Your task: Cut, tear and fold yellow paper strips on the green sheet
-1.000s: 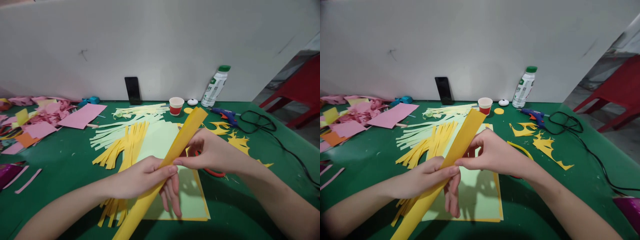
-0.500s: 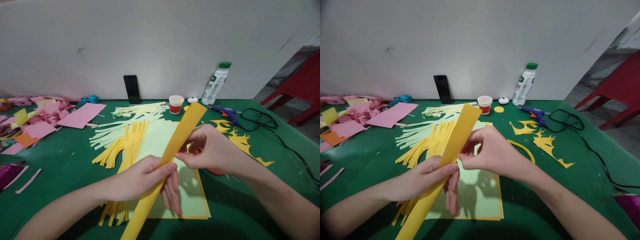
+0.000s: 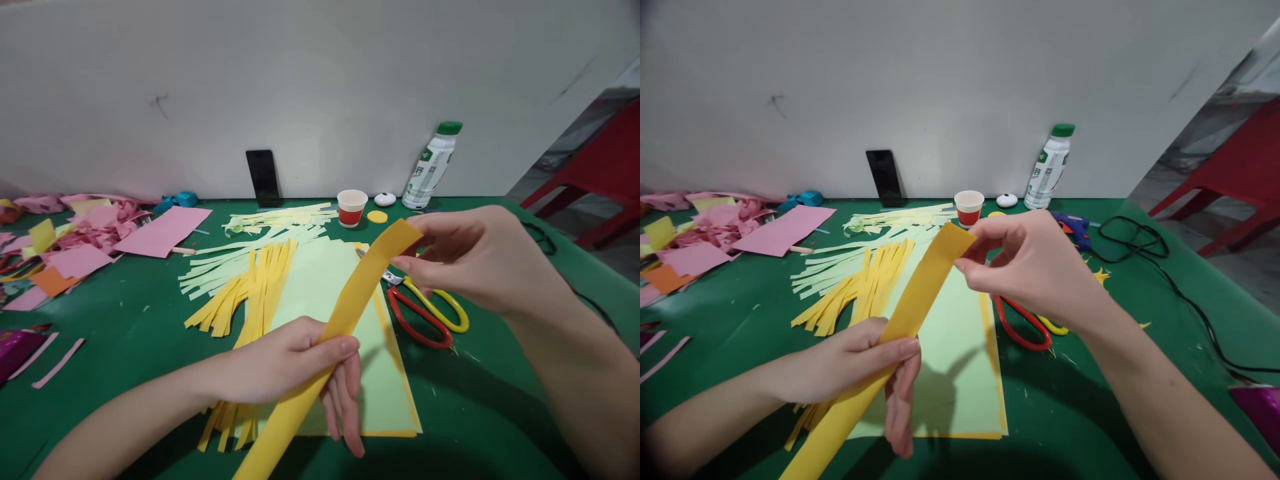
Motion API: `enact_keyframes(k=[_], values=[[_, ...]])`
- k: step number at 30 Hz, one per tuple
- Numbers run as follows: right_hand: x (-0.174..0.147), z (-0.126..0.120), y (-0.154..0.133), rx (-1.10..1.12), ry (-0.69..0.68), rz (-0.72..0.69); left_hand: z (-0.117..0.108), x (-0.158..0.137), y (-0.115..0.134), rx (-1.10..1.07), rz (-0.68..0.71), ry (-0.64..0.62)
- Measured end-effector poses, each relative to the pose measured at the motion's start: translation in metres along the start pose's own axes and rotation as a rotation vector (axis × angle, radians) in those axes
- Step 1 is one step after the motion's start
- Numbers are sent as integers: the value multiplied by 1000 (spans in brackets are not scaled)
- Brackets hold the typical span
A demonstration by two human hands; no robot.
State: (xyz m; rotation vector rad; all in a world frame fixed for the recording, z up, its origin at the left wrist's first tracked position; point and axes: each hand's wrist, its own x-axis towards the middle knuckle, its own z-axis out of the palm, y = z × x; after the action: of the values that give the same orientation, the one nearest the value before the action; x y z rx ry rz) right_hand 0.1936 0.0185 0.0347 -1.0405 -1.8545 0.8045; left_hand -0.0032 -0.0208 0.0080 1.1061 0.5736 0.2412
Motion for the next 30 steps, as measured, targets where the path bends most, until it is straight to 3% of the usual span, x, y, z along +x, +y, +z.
enact_keyframes(k=[9,13,15,17,20,22,24,30], values=[[2,-8,-3,-67,144,43,-4,1,-1,-4,31,-50],[7,-17,4,-87,379,32,-4,2,0,13,19,-67],[9,-21,10,-37,412,43,-4,2,-1,3,24,-69],[10,-21,13,49,215,106,-4,2,-2,-23,57,-56],[9,-10,11,182,-325,221,-5,2,-5,-67,105,-24],[7,3,5,226,-545,252,-5,3,-5,-68,112,-12],[5,16,0,239,-583,260,-4,4,-4,-47,98,-6],[-1,31,-9,207,-434,260,-4,5,-3,19,77,70]])
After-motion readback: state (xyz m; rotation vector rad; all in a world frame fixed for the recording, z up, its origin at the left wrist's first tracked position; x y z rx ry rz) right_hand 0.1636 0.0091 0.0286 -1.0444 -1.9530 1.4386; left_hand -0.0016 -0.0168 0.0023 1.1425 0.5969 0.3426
